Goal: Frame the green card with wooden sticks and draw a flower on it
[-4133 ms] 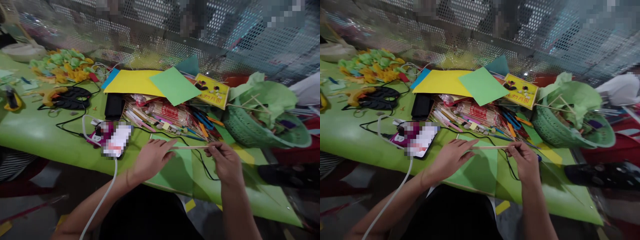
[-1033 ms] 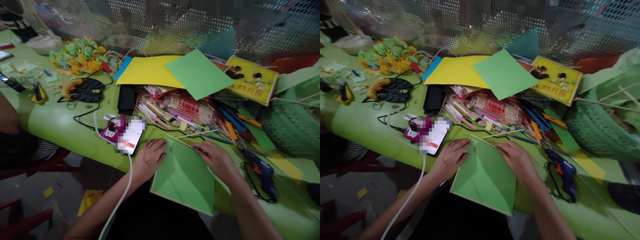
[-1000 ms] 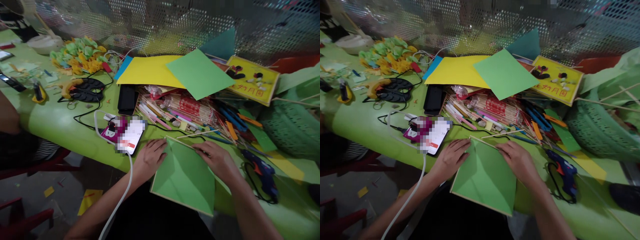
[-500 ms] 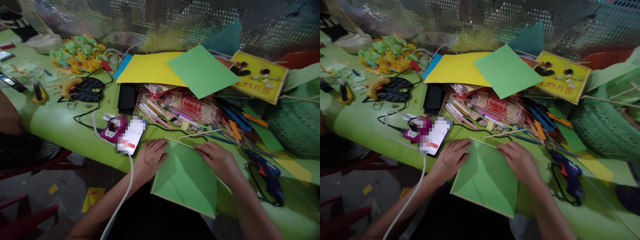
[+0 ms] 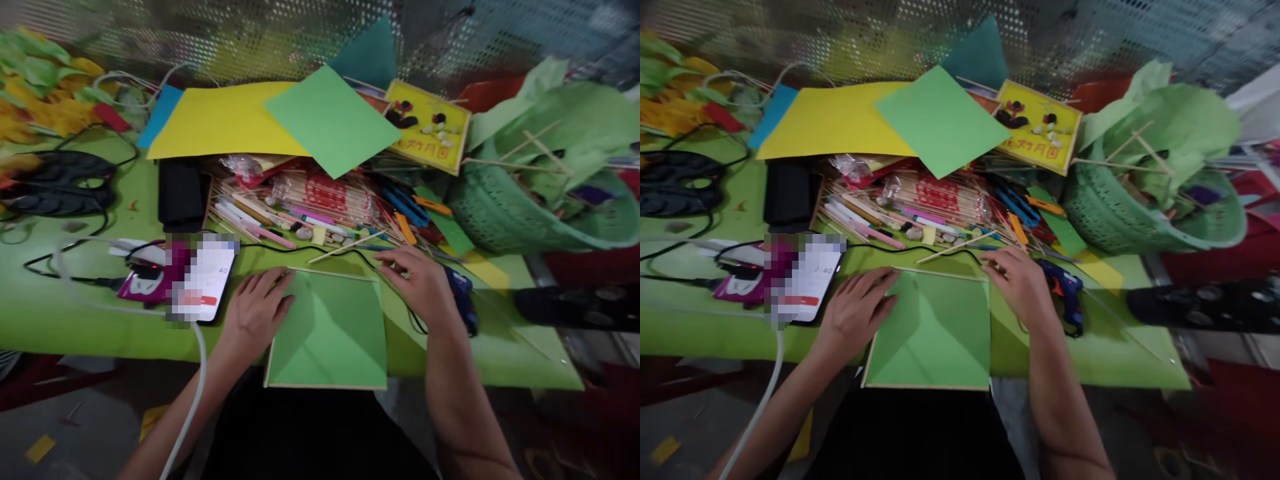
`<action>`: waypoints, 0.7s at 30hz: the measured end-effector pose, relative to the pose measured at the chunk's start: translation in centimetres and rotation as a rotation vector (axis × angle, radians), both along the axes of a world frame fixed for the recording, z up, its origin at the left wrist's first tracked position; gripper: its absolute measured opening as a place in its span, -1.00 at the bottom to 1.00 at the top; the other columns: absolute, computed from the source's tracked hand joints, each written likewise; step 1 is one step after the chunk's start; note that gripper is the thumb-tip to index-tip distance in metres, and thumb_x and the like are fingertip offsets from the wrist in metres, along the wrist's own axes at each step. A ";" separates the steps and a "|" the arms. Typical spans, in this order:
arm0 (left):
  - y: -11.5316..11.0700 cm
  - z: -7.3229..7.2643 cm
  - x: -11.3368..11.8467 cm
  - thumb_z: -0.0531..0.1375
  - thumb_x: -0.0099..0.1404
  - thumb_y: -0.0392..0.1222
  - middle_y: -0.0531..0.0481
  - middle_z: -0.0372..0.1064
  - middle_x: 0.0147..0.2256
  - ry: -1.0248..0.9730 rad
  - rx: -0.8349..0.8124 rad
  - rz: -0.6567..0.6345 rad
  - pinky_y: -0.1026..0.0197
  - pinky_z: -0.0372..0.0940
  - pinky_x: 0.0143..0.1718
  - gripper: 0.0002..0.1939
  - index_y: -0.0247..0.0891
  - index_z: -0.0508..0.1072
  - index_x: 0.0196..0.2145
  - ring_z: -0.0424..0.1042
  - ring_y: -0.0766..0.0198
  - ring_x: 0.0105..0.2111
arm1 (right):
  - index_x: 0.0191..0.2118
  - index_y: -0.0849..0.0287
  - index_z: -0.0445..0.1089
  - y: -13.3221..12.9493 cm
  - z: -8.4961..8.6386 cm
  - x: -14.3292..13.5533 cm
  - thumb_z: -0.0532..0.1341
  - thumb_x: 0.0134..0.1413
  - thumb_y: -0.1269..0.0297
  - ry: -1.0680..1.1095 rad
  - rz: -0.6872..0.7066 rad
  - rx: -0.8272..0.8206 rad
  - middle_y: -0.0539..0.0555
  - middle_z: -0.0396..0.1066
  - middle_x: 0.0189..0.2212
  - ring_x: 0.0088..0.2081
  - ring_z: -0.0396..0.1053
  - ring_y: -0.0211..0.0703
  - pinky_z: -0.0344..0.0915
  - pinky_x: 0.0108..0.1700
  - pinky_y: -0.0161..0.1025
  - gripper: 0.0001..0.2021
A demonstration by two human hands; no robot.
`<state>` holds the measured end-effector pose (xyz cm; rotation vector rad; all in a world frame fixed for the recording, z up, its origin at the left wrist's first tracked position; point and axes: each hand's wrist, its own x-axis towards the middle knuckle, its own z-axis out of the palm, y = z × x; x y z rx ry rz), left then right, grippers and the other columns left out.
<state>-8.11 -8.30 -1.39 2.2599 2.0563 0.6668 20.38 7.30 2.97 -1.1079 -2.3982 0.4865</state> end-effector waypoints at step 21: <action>0.0 -0.5 -0.1 0.10 0.51 -0.20 -0.09 0.44 0.19 -0.066 0.001 0.021 -0.09 0.30 0.15 -0.67 -0.18 0.46 0.16 0.46 0.03 0.10 | -0.25 0.15 0.48 -0.3 -2.9 -0.7 0.16 0.32 0.35 -0.314 0.068 0.163 0.14 0.50 -0.29 -0.25 0.46 0.02 0.32 -0.20 -0.11 -0.85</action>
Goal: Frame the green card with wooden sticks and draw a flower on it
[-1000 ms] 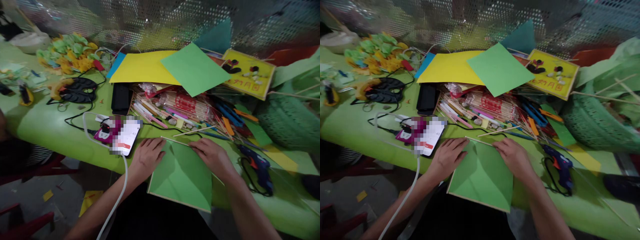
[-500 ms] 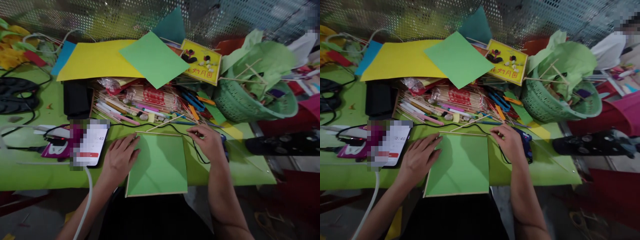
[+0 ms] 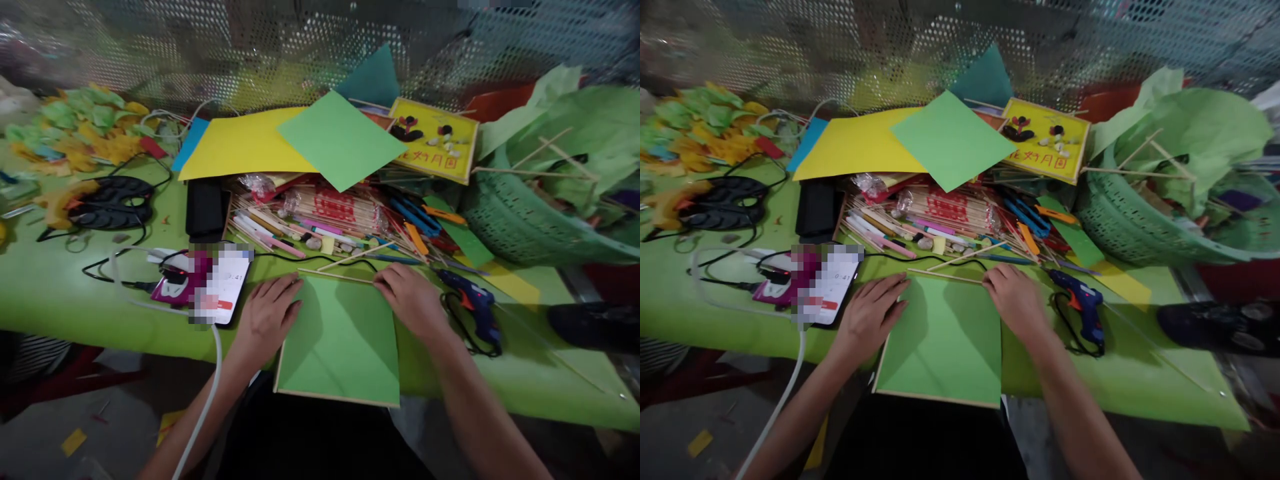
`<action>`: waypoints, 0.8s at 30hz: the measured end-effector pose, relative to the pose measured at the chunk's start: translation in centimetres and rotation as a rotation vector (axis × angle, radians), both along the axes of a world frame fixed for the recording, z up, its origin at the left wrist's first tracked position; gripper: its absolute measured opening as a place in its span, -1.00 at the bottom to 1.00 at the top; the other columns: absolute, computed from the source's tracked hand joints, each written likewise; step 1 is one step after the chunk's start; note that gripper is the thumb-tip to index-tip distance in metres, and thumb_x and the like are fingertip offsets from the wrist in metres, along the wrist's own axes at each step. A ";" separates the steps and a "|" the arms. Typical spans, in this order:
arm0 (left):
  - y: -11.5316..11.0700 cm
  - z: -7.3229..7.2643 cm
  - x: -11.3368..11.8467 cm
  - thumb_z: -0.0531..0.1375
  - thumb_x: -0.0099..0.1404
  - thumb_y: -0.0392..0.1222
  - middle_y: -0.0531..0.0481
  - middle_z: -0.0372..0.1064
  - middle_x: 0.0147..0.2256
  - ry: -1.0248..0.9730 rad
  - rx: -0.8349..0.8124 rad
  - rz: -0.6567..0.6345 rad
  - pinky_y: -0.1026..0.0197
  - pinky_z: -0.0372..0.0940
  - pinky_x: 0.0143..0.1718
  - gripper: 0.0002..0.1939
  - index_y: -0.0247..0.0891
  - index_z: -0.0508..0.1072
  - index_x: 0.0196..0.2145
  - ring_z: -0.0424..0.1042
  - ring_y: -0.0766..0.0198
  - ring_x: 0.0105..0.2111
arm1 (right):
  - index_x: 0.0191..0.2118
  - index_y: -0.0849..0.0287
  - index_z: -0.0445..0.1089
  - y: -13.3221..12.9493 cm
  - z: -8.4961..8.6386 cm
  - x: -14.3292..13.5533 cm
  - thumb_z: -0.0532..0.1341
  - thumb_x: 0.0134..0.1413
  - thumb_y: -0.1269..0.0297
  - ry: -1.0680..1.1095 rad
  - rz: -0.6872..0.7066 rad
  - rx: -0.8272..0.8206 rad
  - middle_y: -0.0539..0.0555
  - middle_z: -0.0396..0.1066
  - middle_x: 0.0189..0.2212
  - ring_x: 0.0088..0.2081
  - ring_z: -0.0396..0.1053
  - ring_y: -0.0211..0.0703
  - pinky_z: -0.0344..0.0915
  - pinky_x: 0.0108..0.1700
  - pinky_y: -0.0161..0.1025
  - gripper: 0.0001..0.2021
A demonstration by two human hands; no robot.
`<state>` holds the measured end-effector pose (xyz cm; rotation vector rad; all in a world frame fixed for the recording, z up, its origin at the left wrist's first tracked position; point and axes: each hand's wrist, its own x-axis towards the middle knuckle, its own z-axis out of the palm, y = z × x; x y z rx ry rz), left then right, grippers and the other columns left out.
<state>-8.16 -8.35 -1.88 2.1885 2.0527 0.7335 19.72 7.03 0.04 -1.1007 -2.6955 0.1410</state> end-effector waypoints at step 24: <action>-0.5 -0.3 -0.3 0.10 0.49 -0.25 -0.11 0.47 0.16 -0.066 0.045 0.003 -0.09 0.37 0.13 -0.70 -0.16 0.52 0.09 0.49 0.06 0.09 | -0.06 0.15 0.49 5.2 2.6 -3.2 0.13 0.33 0.30 0.148 -0.130 0.153 0.21 0.53 -0.14 -0.18 0.46 0.06 0.32 -0.16 -0.09 -0.79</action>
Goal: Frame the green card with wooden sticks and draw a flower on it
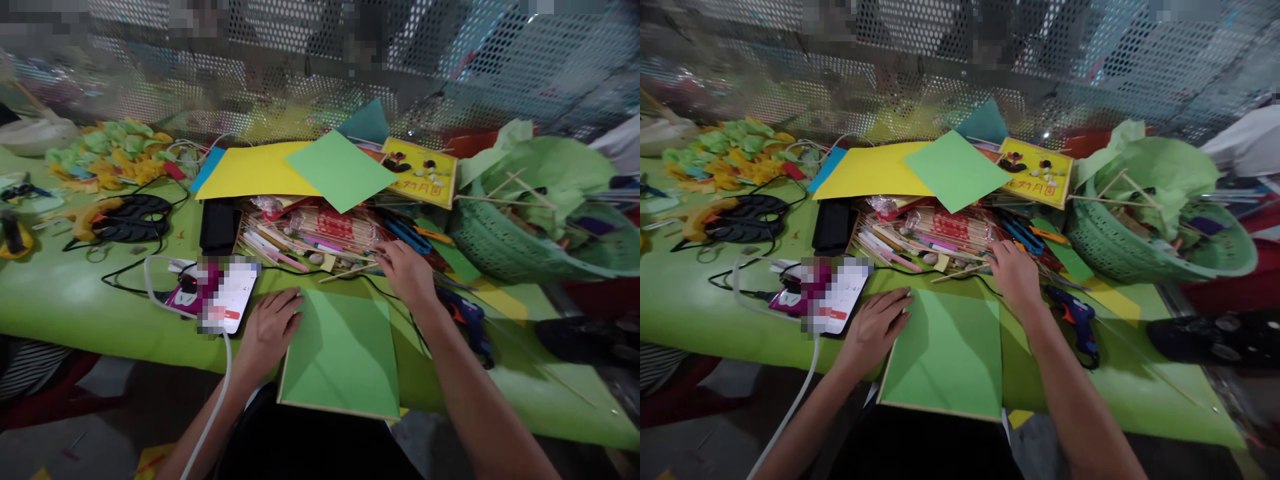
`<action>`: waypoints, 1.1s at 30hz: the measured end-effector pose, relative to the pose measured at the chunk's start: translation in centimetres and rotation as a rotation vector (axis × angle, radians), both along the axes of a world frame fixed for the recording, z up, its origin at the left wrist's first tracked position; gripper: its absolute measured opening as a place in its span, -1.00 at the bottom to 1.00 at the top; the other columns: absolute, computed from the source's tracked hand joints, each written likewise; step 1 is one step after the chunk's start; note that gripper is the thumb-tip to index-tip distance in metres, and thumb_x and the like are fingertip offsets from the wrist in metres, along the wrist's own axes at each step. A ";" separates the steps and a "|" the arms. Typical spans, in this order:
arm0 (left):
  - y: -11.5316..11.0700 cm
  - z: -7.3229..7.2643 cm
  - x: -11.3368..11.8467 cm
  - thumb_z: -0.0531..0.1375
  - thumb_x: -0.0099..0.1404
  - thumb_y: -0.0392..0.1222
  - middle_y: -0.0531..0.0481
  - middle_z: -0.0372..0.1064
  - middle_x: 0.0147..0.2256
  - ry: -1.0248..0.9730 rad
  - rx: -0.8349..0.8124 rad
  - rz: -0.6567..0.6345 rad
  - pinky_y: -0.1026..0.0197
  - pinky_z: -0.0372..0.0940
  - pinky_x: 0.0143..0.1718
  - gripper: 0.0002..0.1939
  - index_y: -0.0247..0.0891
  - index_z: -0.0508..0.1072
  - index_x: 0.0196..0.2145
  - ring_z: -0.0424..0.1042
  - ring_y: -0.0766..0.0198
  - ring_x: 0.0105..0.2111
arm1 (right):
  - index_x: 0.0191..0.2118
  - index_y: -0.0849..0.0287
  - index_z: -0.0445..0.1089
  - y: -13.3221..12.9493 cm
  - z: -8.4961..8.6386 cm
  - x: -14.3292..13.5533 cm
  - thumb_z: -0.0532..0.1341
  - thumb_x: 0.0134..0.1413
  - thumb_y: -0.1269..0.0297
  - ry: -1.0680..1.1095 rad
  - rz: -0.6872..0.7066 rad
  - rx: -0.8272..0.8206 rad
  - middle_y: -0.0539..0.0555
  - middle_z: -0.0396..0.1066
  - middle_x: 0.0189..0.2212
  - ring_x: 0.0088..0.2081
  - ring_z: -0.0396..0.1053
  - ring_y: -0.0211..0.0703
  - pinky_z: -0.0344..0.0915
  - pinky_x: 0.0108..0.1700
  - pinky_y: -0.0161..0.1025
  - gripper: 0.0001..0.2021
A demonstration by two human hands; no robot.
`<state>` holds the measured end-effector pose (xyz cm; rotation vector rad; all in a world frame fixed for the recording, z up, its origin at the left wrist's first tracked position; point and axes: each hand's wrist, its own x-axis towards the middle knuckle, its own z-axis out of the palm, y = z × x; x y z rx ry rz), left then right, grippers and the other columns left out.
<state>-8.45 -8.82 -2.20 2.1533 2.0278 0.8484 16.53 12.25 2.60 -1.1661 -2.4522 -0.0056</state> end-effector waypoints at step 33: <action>-1.2 -0.9 0.8 0.11 0.49 -0.18 -0.11 0.42 0.23 0.091 0.058 -0.158 -0.19 0.10 0.29 -0.65 -0.13 0.41 0.19 0.38 -0.04 0.24 | 0.05 0.02 0.27 -9.0 -1.1 14.9 0.41 -0.10 0.23 1.146 -0.481 -0.269 0.03 0.32 -0.17 -0.27 0.37 -0.16 0.42 -0.29 -0.20 -0.45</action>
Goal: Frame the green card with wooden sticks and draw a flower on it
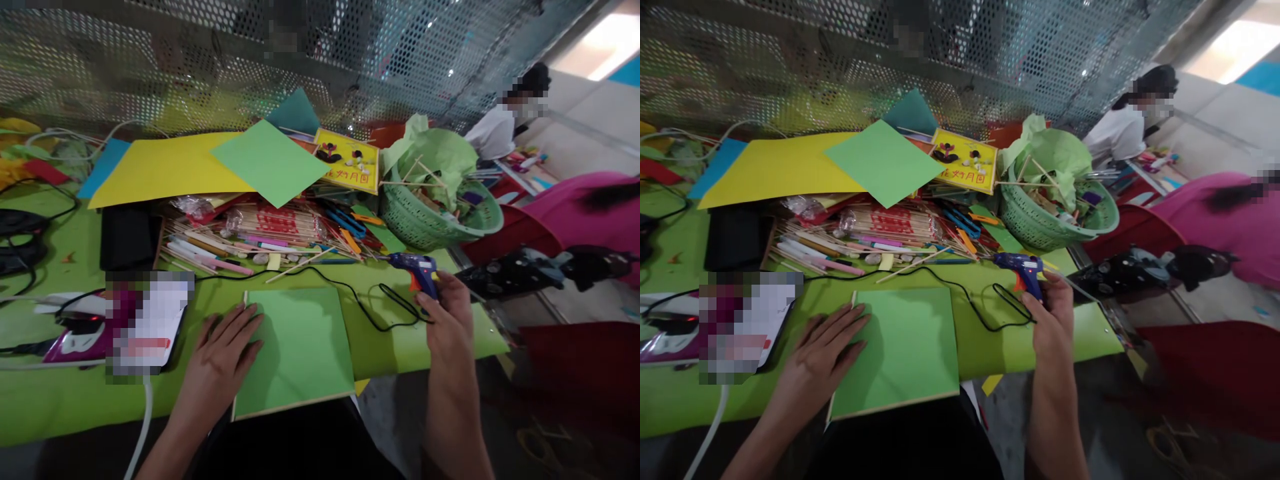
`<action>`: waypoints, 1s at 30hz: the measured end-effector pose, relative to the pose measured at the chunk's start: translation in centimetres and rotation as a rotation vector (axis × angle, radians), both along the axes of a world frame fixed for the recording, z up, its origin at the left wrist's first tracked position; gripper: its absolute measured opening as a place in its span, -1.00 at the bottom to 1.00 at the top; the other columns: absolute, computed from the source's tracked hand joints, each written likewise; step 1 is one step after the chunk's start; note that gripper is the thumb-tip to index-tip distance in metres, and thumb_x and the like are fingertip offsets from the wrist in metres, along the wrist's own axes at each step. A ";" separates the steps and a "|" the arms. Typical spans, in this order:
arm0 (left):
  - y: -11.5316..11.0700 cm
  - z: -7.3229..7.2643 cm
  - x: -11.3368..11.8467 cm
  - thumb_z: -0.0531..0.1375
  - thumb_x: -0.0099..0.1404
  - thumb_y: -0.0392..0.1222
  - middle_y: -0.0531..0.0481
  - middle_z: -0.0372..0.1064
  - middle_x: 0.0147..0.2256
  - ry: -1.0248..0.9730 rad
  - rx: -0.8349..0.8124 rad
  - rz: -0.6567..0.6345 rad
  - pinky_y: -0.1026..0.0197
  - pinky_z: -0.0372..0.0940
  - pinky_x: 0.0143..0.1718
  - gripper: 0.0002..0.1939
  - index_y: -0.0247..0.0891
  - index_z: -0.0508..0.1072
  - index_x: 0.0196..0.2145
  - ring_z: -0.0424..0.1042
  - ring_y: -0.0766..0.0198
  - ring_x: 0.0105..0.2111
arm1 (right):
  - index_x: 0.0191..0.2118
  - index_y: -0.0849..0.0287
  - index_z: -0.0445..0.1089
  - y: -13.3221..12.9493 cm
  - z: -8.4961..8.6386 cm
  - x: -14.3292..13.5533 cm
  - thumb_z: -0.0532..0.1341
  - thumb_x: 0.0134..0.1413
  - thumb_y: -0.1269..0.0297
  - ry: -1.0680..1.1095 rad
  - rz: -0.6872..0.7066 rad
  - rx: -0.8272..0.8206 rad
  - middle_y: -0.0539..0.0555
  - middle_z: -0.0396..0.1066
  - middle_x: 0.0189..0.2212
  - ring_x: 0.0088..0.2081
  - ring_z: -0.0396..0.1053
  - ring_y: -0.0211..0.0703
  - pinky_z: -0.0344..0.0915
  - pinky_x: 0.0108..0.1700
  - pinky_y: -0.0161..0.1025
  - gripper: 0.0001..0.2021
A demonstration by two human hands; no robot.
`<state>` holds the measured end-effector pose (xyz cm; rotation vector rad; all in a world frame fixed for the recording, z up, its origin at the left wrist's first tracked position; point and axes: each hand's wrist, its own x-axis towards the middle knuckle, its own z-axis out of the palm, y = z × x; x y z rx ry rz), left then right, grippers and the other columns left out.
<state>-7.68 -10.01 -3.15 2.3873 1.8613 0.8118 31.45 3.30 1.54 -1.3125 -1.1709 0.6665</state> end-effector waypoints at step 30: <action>-1.8 1.7 1.4 0.17 0.46 -0.23 -0.14 0.37 0.26 -0.170 -0.185 0.106 -0.21 0.04 0.38 -0.65 -0.19 0.44 0.17 0.34 0.09 0.29 | -0.17 0.05 0.63 -0.5 2.9 -10.6 0.39 0.01 -0.16 -0.303 0.806 -0.479 0.15 0.61 -0.29 -0.27 0.50 0.01 0.44 -0.28 -0.16 -0.59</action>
